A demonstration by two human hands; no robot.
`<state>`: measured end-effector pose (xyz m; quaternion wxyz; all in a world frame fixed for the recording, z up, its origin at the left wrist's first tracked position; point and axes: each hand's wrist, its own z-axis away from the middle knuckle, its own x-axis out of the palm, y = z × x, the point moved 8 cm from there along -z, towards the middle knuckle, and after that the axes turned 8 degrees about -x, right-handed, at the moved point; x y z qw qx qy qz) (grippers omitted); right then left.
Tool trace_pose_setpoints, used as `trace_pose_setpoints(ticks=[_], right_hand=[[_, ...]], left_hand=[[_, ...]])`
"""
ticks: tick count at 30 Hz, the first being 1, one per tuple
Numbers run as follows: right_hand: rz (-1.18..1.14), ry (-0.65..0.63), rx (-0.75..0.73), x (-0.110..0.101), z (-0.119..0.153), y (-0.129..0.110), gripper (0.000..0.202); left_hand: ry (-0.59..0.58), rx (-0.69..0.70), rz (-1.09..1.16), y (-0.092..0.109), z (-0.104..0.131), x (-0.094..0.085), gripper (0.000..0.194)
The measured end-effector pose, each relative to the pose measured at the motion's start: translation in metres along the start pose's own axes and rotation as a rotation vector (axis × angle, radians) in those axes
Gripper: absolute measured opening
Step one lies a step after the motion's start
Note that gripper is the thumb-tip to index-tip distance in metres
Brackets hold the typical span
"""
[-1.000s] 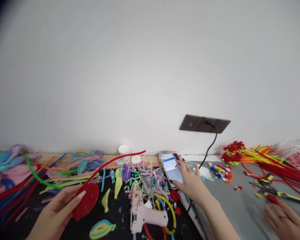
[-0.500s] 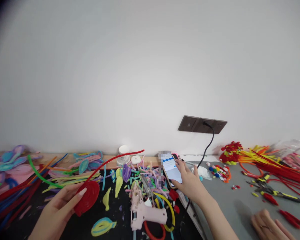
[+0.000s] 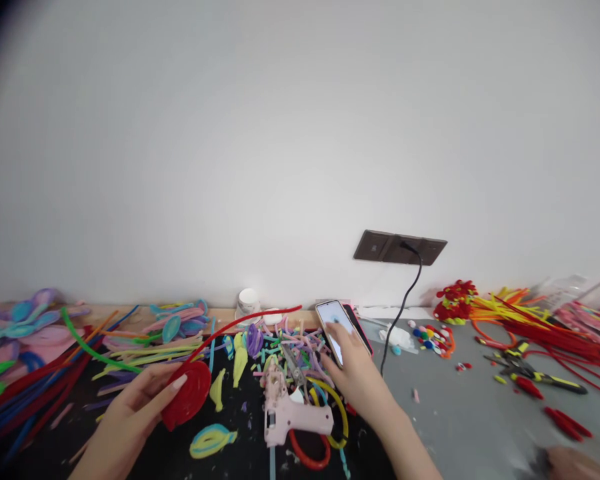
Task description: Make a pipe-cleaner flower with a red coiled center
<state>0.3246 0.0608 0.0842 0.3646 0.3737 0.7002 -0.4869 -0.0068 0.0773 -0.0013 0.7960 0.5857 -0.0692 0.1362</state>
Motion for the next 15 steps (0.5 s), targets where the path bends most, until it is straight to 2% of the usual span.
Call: trace_pose_setpoints(ticks=[4, 8, 11, 15], right_hand=[[-0.507, -0.095, 0.083, 0.028, 0.001, -0.049, 0.03], [-0.896, -0.142, 0.222, 0.065, 0.0, -0.079, 0.026], [-1.088, -0.061, 0.216, 0.081, -0.008, -0.095, 0.025], [-1.257, 0.082, 0.211, 0.09, -0.016, -0.105, 0.026]], left_hand=[[-0.066, 0.017, -0.063, 0.004, 0.006, 0.01, 0.034], [-0.156, 0.062, -0.126, 0.005, 0.011, 0.019, 0.028], [-0.222, 0.082, -0.137, 0.005, 0.015, 0.024, 0.025], [-0.279, 0.097, -0.151, 0.004, 0.02, 0.029, 0.021]])
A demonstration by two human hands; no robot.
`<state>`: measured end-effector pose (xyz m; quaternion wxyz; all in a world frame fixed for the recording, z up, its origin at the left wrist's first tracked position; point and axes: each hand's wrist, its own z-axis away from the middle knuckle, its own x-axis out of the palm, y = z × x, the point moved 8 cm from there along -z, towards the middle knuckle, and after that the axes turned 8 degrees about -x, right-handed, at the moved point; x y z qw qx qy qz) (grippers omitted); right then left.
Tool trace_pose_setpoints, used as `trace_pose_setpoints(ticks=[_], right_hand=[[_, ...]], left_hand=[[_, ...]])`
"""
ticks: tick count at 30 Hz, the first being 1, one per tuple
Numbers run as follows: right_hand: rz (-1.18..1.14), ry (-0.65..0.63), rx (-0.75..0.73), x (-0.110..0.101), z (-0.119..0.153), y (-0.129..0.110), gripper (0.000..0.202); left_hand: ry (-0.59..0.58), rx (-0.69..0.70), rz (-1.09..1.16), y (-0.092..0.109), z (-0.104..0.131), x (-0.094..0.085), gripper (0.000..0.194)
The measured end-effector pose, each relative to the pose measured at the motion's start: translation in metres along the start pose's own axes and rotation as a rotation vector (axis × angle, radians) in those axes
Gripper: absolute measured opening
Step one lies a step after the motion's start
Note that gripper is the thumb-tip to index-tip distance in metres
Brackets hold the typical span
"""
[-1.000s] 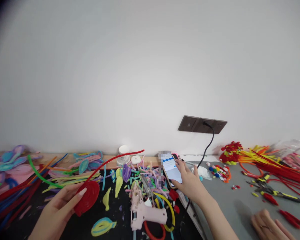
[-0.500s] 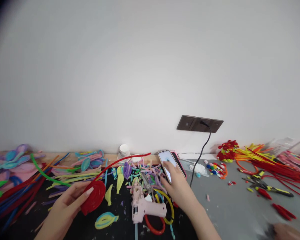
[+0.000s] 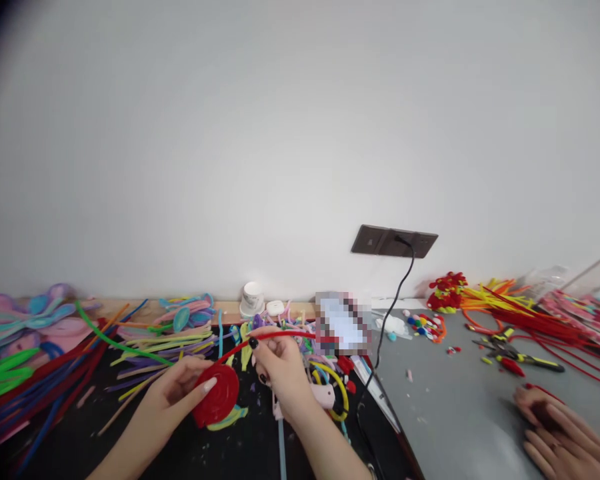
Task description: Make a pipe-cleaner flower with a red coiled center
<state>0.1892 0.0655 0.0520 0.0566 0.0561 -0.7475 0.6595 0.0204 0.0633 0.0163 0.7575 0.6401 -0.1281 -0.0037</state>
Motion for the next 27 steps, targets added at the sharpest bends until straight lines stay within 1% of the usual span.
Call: trace_pose_setpoints(ticks=[4, 7, 10, 12, 14, 16, 18, 20, 22, 25, 27], right_hand=[[0.075, 0.08, -0.03, -0.003, -0.003, 0.003, 0.025], [0.173, 0.066, -0.069, -0.011, -0.003, 0.0, 0.02], [0.319, 0.075, -0.144, -0.023, 0.001, -0.013, 0.015], [0.444, 0.064, -0.163, -0.027, 0.008, -0.02, 0.011], [0.566, -0.032, -0.156, -0.018, 0.015, -0.02, 0.008], [0.662, -0.161, -0.158, -0.001, 0.021, -0.015, 0.012], [0.745, -0.241, -0.192, 0.017, 0.026, -0.01, 0.018], [0.811, -0.245, -0.247, 0.028, 0.028, -0.007, 0.022], [0.831, -0.218, -0.298, 0.034, 0.03, -0.005, 0.028], [0.794, -0.194, -0.332, 0.035, 0.033, 0.003, 0.034], [0.751, -0.181, -0.327, 0.033, 0.035, 0.01, 0.032]], left_hand=[[-0.015, 0.011, -0.013, 0.001, -0.001, 0.002, 0.02], [-0.006, 0.01, 0.023, 0.002, -0.003, -0.001, 0.02], [0.062, 0.004, 0.11, 0.001, -0.005, -0.009, 0.023], [0.122, -0.019, 0.176, -0.002, -0.005, -0.016, 0.028], [0.159, -0.051, 0.23, -0.006, -0.004, -0.02, 0.032], [0.168, -0.073, 0.272, -0.009, -0.004, -0.021, 0.034], [0.163, -0.085, 0.306, -0.009, -0.003, -0.019, 0.035], [0.152, -0.098, 0.329, -0.009, -0.003, -0.017, 0.035], [0.138, -0.117, 0.338, -0.009, -0.002, -0.014, 0.035], [0.103, -0.134, 0.339, -0.01, -0.001, -0.008, 0.034], [0.078, -0.139, 0.337, -0.011, 0.0, -0.005, 0.033]])
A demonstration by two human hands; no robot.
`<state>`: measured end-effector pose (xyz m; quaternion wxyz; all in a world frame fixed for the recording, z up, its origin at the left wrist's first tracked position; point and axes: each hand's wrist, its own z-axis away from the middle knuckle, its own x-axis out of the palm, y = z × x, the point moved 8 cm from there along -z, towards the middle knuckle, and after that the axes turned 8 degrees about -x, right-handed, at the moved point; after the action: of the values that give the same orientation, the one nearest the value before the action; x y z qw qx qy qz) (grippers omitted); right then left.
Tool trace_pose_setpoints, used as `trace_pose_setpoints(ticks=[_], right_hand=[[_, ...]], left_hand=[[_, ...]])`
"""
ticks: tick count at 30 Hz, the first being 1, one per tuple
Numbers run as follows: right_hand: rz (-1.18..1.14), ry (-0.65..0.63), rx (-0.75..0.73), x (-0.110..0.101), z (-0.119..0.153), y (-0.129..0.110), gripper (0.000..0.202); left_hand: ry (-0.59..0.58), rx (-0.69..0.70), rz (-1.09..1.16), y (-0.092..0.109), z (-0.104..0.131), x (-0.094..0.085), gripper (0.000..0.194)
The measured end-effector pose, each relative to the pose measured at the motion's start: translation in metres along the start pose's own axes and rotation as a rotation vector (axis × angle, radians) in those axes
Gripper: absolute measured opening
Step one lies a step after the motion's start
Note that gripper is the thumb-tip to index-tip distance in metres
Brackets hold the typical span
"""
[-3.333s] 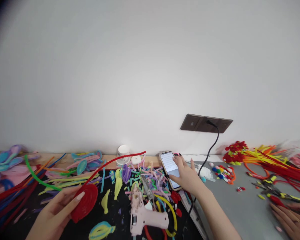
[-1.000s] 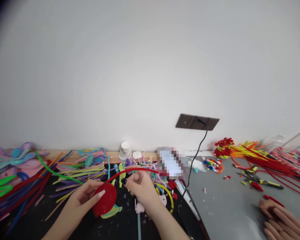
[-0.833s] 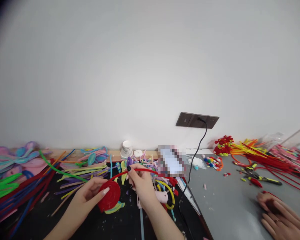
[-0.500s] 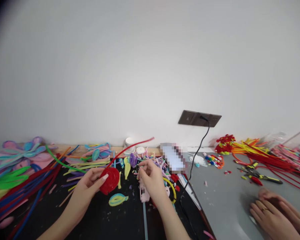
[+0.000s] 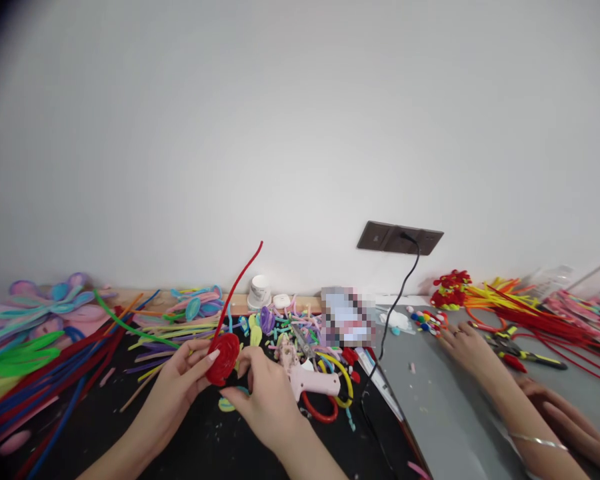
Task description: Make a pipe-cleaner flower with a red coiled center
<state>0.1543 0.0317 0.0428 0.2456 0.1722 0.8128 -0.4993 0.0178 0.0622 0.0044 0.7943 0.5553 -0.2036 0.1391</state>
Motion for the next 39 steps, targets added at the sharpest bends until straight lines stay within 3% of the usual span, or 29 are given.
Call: trace_pose_setpoints(ticks=[8, 30, 39], right_hand=[[-0.037, 0.063, 0.06, 0.001, 0.006, 0.011, 0.03], [0.163, 0.198, -0.192, -0.003, 0.012, 0.01, 0.02], [0.234, 0.319, -0.382, -0.006, 0.013, -0.004, 0.027]], left_hand=[[0.024, -0.007, -0.003, -0.005, -0.002, -0.004, 0.036], [0.077, 0.001, -0.016, -0.008, -0.009, -0.01, 0.04], [0.089, -0.088, -0.039, -0.021, -0.017, -0.019, 0.046]])
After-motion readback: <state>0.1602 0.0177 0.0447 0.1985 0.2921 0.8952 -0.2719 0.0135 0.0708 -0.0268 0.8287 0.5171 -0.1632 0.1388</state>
